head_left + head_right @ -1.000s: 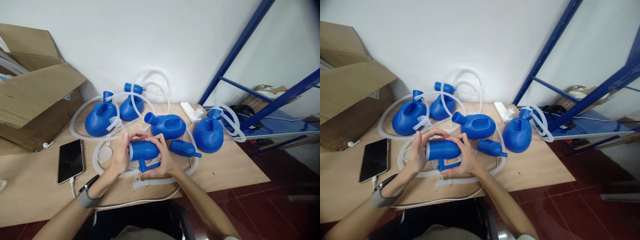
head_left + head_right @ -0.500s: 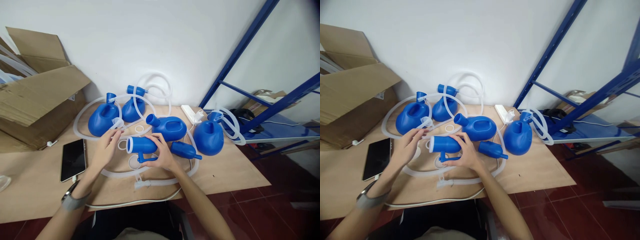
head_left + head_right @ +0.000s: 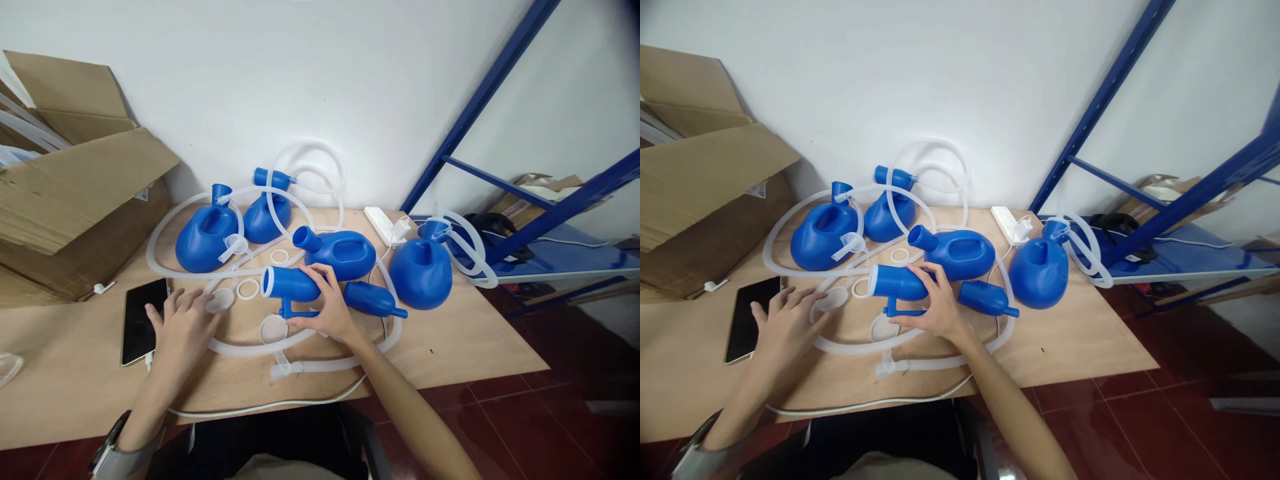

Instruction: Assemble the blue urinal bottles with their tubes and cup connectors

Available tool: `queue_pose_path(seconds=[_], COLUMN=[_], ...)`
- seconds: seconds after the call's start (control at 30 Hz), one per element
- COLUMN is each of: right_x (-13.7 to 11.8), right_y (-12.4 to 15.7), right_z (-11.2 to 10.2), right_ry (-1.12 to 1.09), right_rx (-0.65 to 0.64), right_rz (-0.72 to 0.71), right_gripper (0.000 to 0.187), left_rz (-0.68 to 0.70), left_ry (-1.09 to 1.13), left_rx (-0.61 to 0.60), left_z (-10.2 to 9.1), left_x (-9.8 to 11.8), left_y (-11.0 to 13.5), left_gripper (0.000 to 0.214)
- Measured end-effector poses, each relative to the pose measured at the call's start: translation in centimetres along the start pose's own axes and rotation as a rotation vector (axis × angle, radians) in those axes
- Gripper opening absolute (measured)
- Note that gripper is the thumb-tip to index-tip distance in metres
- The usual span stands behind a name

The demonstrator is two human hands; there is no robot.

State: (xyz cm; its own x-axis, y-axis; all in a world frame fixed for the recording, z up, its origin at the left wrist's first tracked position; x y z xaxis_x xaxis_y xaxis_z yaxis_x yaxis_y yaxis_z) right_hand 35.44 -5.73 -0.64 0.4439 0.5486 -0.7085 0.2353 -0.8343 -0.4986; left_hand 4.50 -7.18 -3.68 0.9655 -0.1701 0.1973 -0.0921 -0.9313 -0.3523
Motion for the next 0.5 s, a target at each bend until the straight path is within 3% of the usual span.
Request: queue_pose_path(seconds=[0.13,0.23,0.37,0.43,0.5], right_x=[0.3,0.4,0.5,0.5,0.4], right_y=[-0.2,-0.3,-0.3,-0.2,-0.2], right_z=[-0.1,-0.4,-0.8,-0.8,-0.6], right_ry=[-0.077,-0.144,-0.267,-0.329,-0.346], right_rx=[0.000,0.019,0.037,0.021,-0.020], right_rz=[0.054,0.062,0.072,0.079,0.063], right_gripper=[0.102,0.100,0.090,0.089,0.092], left_rz=[0.089,0.110,-0.189,-0.306,-0.348], left_ry=[0.106,0.264,0.601,0.973,1.259], left_rx=[-0.025,-0.015,0.120,0.222,0.188], left_z=[0.0,-1.6,-5.4,-6.6,-6.6], left_x=[-0.4,-0.2,0.6,2.1,4.3], left_y=[-0.3,-0.6,-1.4,-2.2,-3.2], left_gripper=[0.035,0.035,0.031,0.030,0.031])
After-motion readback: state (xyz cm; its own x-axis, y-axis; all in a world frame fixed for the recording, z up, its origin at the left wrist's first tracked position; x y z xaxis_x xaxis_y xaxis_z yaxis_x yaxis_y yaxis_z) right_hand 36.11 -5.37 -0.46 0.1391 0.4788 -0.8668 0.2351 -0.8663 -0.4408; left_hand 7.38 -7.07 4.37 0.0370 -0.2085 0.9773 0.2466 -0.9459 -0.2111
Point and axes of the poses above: each hand's wrist, its own y-axis away from the middle knuckle, its own z-axis out of the palm, x = y × z, the point moved 3 cm from there along -y, towards the middle knuckle, and after that the axes turned 4 degrees about z, right-handed, at the moved point
